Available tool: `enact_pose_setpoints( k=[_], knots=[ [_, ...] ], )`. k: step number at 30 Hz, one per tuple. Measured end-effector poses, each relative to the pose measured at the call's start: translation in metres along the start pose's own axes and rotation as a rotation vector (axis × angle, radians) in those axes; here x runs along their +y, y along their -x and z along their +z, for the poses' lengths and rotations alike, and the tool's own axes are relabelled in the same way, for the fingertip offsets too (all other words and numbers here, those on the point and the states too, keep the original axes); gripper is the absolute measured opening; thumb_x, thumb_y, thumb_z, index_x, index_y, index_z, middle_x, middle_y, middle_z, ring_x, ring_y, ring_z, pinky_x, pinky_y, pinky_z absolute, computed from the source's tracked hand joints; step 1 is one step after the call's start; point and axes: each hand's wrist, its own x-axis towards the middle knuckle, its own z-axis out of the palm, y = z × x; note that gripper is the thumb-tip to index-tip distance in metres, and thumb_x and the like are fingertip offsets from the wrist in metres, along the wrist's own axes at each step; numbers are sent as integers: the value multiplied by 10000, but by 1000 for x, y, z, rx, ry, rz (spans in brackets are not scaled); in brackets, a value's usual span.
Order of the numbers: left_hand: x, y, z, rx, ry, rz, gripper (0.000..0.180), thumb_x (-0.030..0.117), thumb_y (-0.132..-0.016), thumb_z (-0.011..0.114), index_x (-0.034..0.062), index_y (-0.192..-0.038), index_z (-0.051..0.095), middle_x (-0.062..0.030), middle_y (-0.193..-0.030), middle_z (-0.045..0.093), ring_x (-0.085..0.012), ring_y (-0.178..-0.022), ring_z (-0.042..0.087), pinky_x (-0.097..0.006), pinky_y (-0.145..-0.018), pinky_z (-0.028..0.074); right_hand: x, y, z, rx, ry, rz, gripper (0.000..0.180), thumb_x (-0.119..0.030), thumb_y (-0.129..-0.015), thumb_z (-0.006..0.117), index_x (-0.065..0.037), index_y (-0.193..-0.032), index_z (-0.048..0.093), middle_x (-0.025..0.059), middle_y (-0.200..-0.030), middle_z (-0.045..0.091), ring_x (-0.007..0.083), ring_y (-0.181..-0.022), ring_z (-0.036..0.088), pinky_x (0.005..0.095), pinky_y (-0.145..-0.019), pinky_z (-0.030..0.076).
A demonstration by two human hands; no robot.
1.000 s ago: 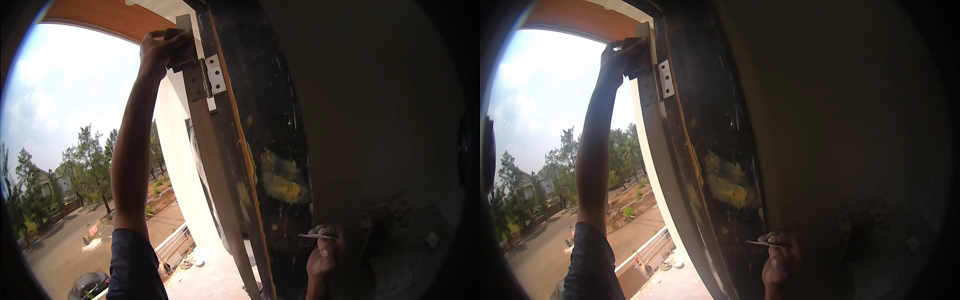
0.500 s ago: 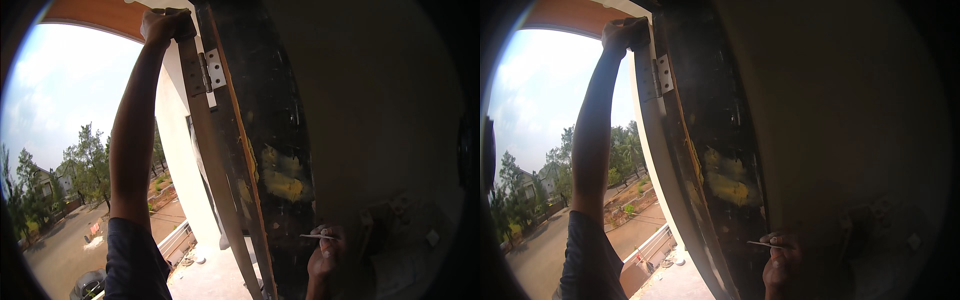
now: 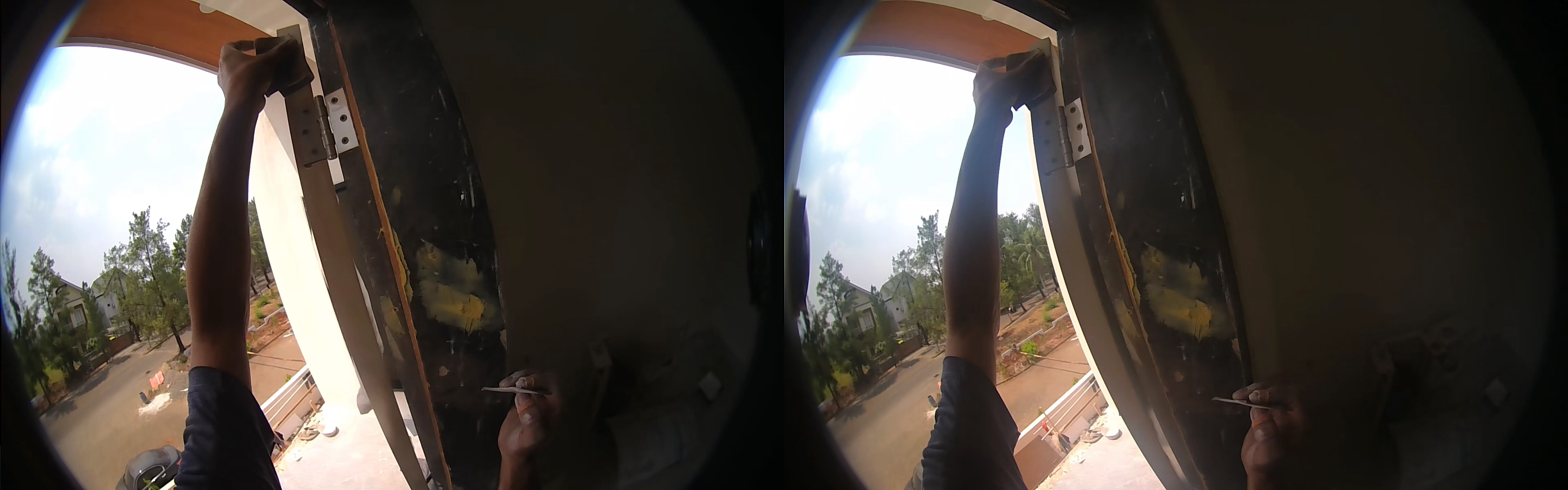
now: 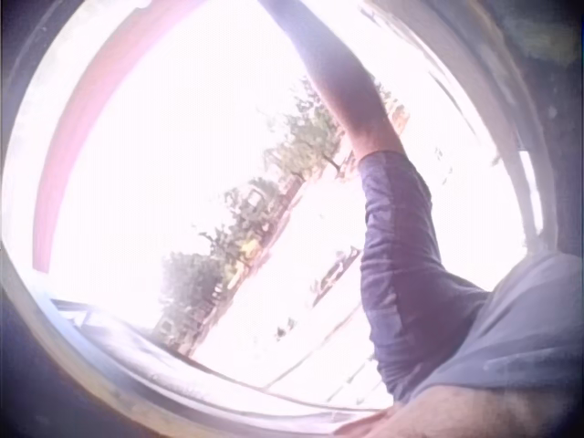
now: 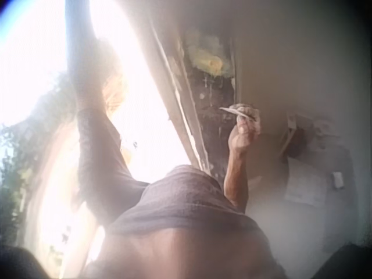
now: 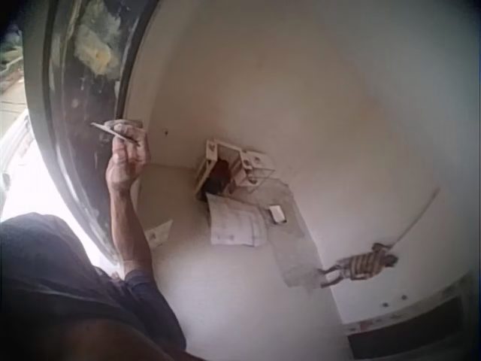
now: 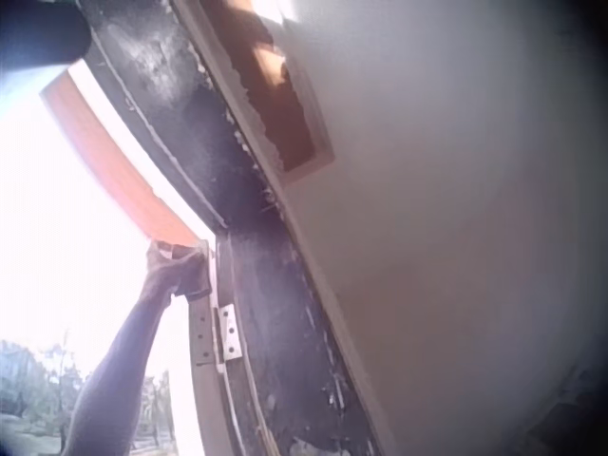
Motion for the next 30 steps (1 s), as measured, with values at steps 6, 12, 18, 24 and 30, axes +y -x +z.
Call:
enact_pose_setpoints(
  k=[6,12,18,24,30],
  knots=[
    [-9,-63,0,-29,-142,30,722,377,-585,943,-26,-1101,639,-205,-1041,688,-277,-911,713,-366,-819,591,0,9,1,-15,35,2,290,-203,-777,631,31,-945,602,160,-843,627,241,-765,648,354,-735,525],
    [-7,-37,7,10,-64,71,707,397,-572,948,-15,-1070,662,-211,-1041,690,-282,-947,704,-384,-875,565,-1,-2,1,-28,19,-40,256,-155,-787,592,40,-952,599,170,-873,626,261,-797,663,366,-759,528],
    [5,-44,7,-126,-114,20,720,402,-568,948,-34,-1059,653,-187,-1046,691,-281,-899,717,-382,-825,583,-2,0,3,-27,33,-15,281,-163,-774,584,40,-967,589,157,-886,617,256,-820,643,366,-775,520],
    [10,-30,9,68,-131,67,693,390,-621,920,-33,-1088,630,-198,-990,706,-255,-876,718,-379,-858,577,-5,0,1,-36,33,49,287,-171,-749,593,20,-963,586,140,-894,594,261,-825,615,379,-772,501],
    [-7,-8,-2,-37,57,20,789,395,-614,937,-59,-1148,575,-226,-1025,687,-249,-858,715,-347,-750,601,-1,-3,1,-47,-12,-5,265,-178,-799,615,28,-966,599,151,-905,636,229,-816,648,335,-739,512]
  ],
)
